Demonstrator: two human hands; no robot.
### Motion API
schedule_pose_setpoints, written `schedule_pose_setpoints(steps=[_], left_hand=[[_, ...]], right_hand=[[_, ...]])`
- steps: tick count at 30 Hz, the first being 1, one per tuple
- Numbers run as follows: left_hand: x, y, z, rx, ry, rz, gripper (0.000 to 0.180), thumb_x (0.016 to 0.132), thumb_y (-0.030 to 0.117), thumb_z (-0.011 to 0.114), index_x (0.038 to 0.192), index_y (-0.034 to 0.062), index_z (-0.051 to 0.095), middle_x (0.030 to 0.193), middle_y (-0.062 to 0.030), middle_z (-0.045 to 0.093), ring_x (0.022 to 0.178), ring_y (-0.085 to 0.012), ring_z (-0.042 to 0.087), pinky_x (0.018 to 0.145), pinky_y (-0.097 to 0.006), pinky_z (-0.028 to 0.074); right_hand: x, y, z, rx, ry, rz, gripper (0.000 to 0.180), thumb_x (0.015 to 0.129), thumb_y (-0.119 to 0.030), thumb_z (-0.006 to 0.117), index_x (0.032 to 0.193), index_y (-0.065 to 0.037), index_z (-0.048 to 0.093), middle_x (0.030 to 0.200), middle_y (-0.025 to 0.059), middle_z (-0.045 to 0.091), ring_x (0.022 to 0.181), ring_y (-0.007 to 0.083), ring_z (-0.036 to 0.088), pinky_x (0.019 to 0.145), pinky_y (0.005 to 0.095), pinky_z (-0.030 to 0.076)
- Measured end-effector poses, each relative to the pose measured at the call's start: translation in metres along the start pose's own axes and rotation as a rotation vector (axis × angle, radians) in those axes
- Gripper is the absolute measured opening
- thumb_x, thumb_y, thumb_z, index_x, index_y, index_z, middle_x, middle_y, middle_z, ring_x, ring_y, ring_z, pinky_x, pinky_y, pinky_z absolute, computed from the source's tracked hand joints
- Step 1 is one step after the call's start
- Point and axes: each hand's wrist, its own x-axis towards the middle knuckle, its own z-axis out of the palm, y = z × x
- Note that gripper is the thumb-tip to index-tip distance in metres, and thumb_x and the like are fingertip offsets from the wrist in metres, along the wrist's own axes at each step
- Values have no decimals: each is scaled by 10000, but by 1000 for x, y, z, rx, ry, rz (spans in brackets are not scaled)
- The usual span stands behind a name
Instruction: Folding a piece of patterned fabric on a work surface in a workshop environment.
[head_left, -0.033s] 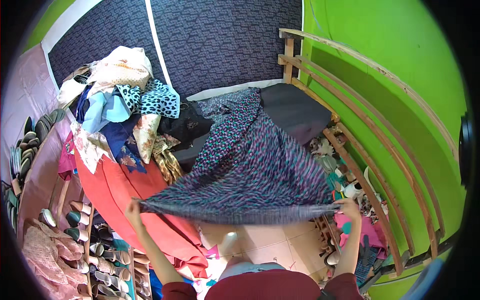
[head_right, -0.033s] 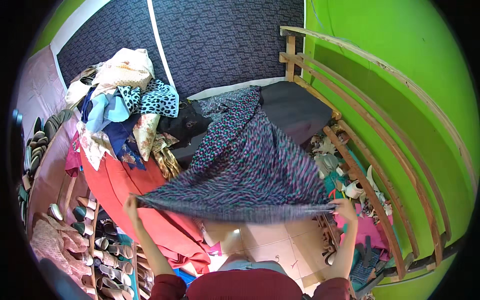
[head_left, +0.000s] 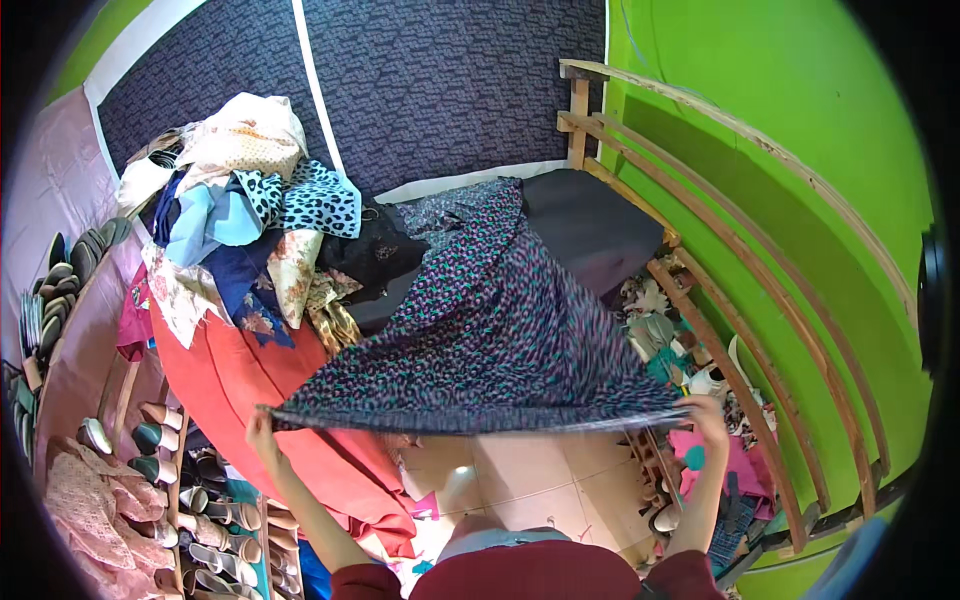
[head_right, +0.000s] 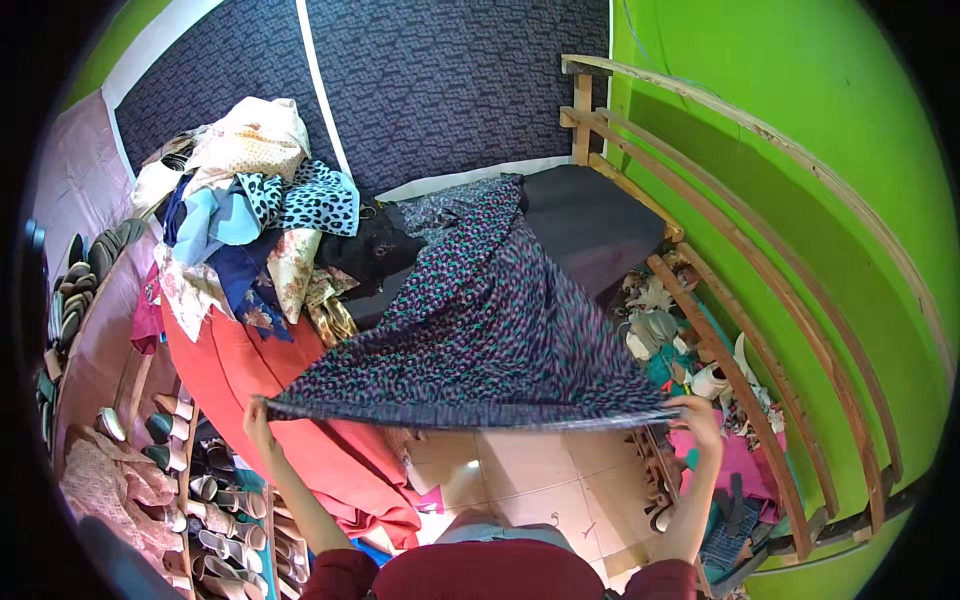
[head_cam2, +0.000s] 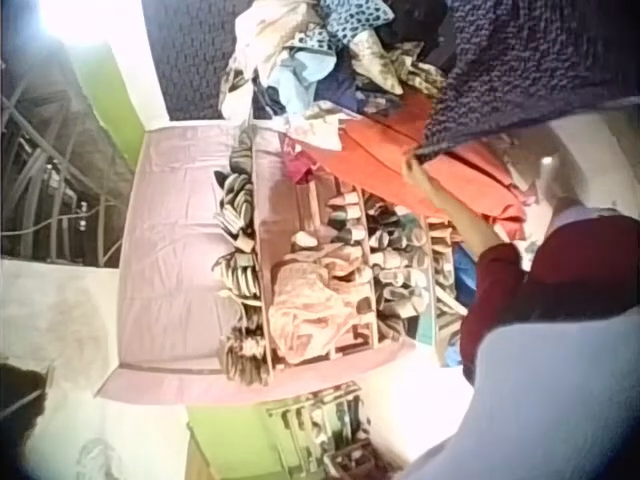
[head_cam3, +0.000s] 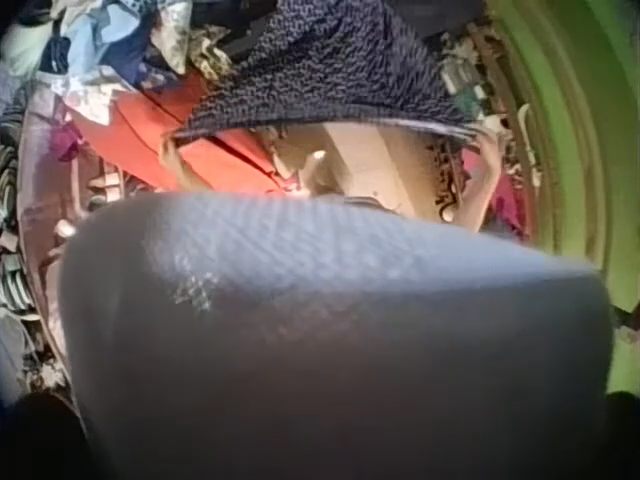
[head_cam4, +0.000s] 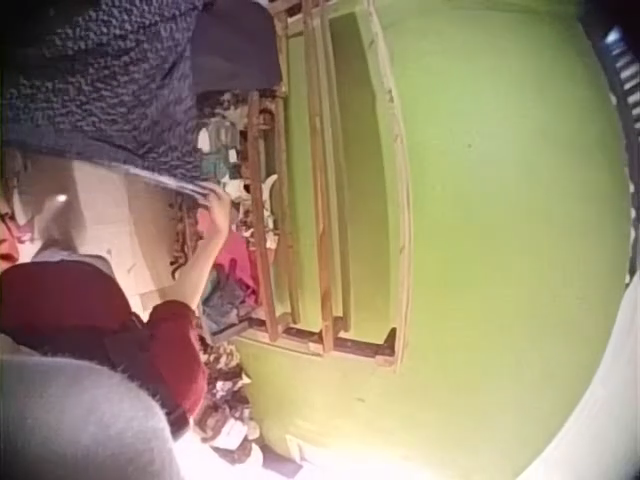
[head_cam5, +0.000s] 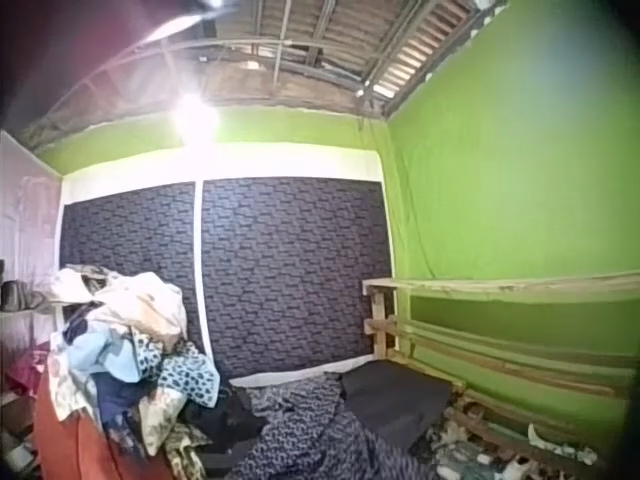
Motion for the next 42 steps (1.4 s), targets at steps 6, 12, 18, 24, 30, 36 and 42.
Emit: schedule_pose_setpoints(steps=[6,12,18,24,30,36,42], left_hand=[[-55,-29,50,-106,-314,-175,188,879,223,577,972,63,611,850,-19,620,788,-140,574,735,-275,464],[-38,-41,-15,-74,253,-122,137,888,168,598,844,39,604,734,8,604,648,-64,547,537,-196,437],[-34,37,74,-71,-260,14,103,909,134,553,903,33,569,976,-70,646,747,-62,552,632,-178,443],[11,28,45,26,329,314,106,936,97,485,923,21,557,1076,-95,630,812,-59,533,713,-195,417],[-1,66,59,14,320,393,167,940,192,506,868,47,468,1175,-120,587,863,-96,537,781,-231,416],[-12,64,96,-328,-91,292,281,897,326,559,873,70,446,815,-82,594,698,-133,556,677,-254,458],[-22,72,139,-180,-398,160,82,933,111,496,884,61,455,760,-59,579,672,-94,538,635,-218,438]], right_hand=[[-18,27,29,445,507,-178,262,798,-37,394,949,-55,608,915,87,630,895,234,593,810,382,480],[-21,-9,23,728,466,-296,207,756,4,449,859,-45,622,871,59,617,757,152,602,700,291,519],[5,-68,66,333,303,-248,300,646,23,388,848,-22,605,887,36,573,857,147,527,830,259,391],[2,-57,33,664,781,-420,181,849,-12,373,903,-69,536,932,-18,499,827,77,479,747,218,388],[-10,-94,46,616,688,-443,179,824,25,390,905,-32,539,947,-1,512,856,84,476,794,223,369],[-8,-129,61,510,561,-341,148,823,2,429,872,-33,565,922,-2,533,882,86,470,860,229,337],[7,-154,86,30,462,-395,226,754,33,383,860,34,584,833,44,592,758,109,514,727,227,393]])
